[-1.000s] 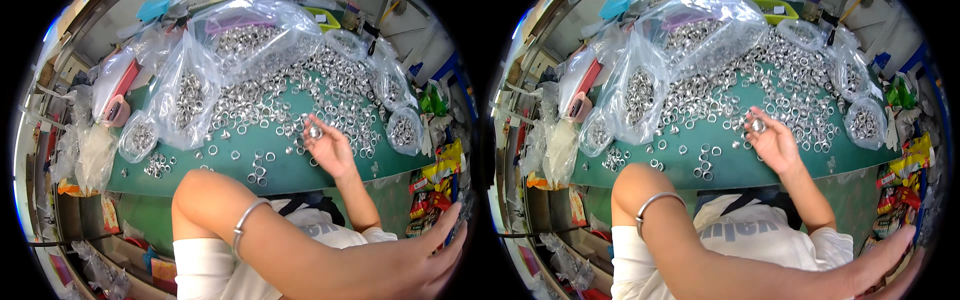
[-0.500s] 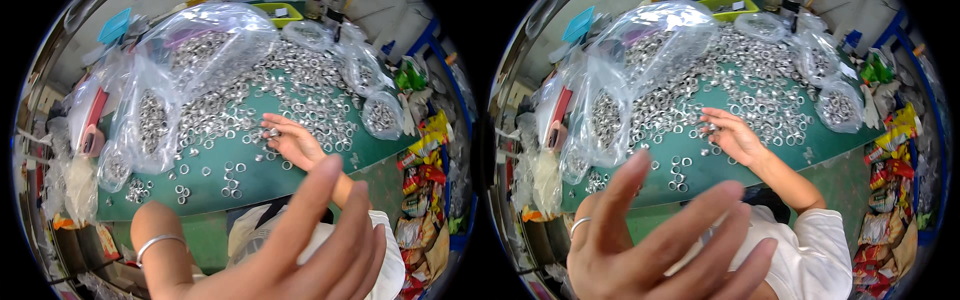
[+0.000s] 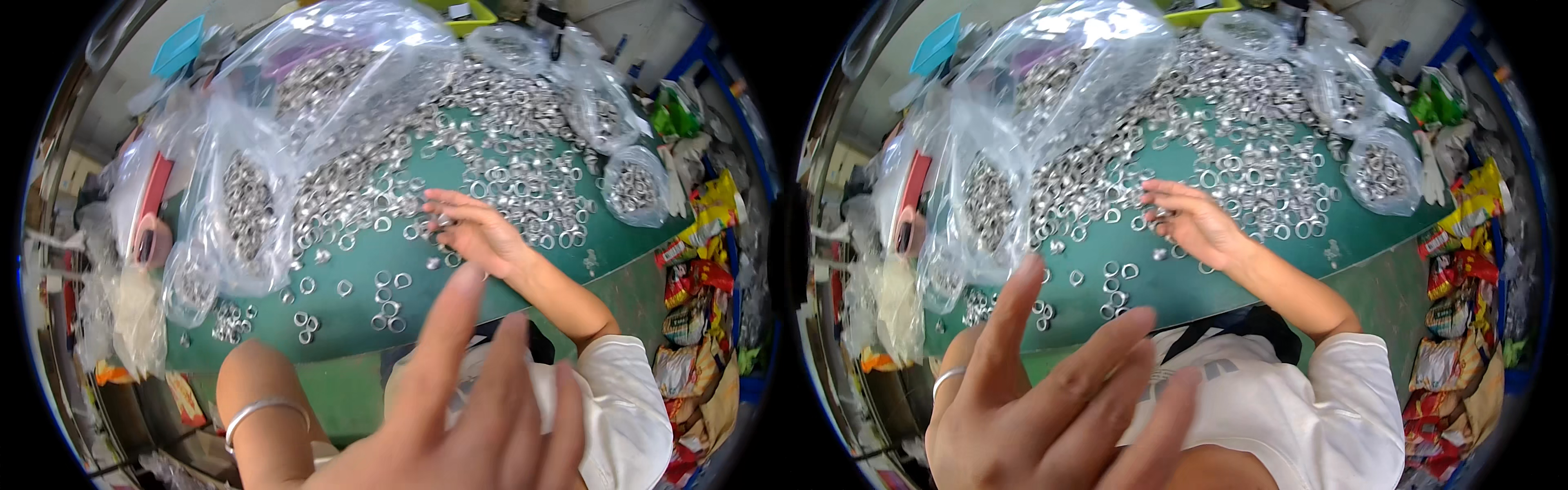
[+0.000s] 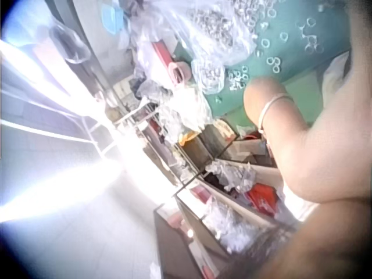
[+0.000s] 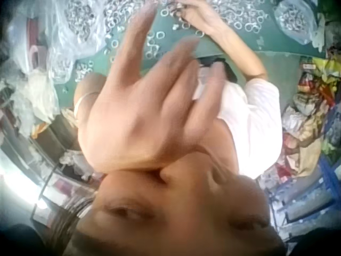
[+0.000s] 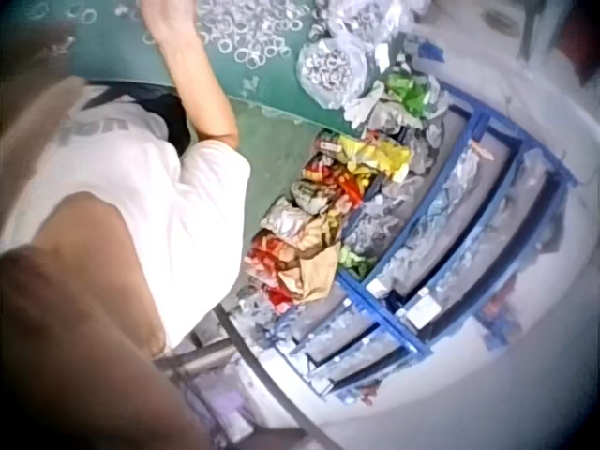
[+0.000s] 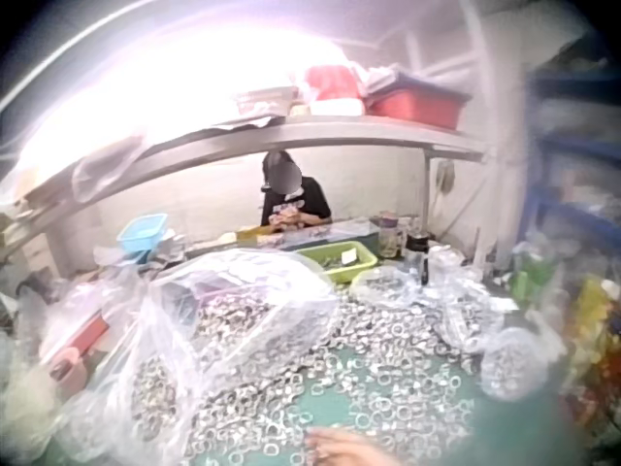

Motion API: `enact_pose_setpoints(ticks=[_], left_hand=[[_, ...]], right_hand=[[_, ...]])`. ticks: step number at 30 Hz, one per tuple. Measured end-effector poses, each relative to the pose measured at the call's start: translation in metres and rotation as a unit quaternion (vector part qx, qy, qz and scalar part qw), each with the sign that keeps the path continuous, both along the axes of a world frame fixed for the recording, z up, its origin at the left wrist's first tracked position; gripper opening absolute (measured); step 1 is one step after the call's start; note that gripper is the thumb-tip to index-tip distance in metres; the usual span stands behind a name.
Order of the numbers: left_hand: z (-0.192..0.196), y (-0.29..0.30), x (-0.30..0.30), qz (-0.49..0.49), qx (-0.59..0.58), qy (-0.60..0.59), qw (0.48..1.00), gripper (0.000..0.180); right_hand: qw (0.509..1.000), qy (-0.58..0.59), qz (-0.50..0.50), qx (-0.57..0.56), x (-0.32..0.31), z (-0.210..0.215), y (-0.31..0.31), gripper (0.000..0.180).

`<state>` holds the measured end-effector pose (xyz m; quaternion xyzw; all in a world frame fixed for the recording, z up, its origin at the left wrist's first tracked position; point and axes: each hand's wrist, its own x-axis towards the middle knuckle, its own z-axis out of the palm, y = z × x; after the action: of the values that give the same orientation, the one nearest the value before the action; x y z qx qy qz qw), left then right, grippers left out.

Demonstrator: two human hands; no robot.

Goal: The person picks up and sorts small metal rings from a pile on a table by hand, moving them into their palm or other piles.

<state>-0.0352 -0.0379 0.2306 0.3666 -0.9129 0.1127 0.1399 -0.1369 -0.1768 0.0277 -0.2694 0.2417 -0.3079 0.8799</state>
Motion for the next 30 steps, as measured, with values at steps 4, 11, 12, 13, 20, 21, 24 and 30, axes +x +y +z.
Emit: enact_pose_setpoints(ticks=[4, 11, 12, 13, 20, 21, 24, 30], left_hand=[[-0.005, -0.011, 0.006, 0.007, -0.007, 0.012, 1.0, 0.023], [-0.024, -0.025, 0.039, 0.051, 0.036, 0.019, 0.998, 0.023], [-0.03, -0.03, 0.049, 0.054, 0.065, 0.035, 0.996, 0.023], [-0.039, -0.033, 0.059, 0.057, 0.098, 0.04, 0.993, 0.023], [-0.114, -0.021, 0.109, 0.229, 0.329, 0.131, 0.907, 0.033], [-0.125, -0.015, 0.113, 0.247, 0.342, 0.157, 0.893, 0.034], [-0.15, 0.004, 0.122, 0.275, 0.347, 0.215, 0.871, 0.038], [-0.176, 0.026, 0.131, 0.331, 0.324, 0.305, 0.832, 0.034]], right_hand=[[1.0, -0.013, -0.001, 0.015, 0.001, 0.001, -0.001, 0.036], [0.999, 0.021, -0.005, 0.041, 0.004, 0.01, -0.002, 0.046], [1.0, 0.013, -0.014, 0.01, 0.002, 0.013, -0.002, 0.048], [1.0, -0.004, -0.01, -0.016, 0.003, 0.009, -0.005, 0.05], [0.982, 0.035, -0.007, -0.185, 0.001, 0.012, -0.008, 0.051], [0.976, 0.05, -0.008, -0.213, 0.001, 0.013, -0.007, 0.05], [0.943, 0.112, -0.011, -0.312, 0.0, 0.013, -0.009, 0.051], [0.904, 0.162, -0.047, -0.394, -0.002, 0.014, -0.008, 0.057]])
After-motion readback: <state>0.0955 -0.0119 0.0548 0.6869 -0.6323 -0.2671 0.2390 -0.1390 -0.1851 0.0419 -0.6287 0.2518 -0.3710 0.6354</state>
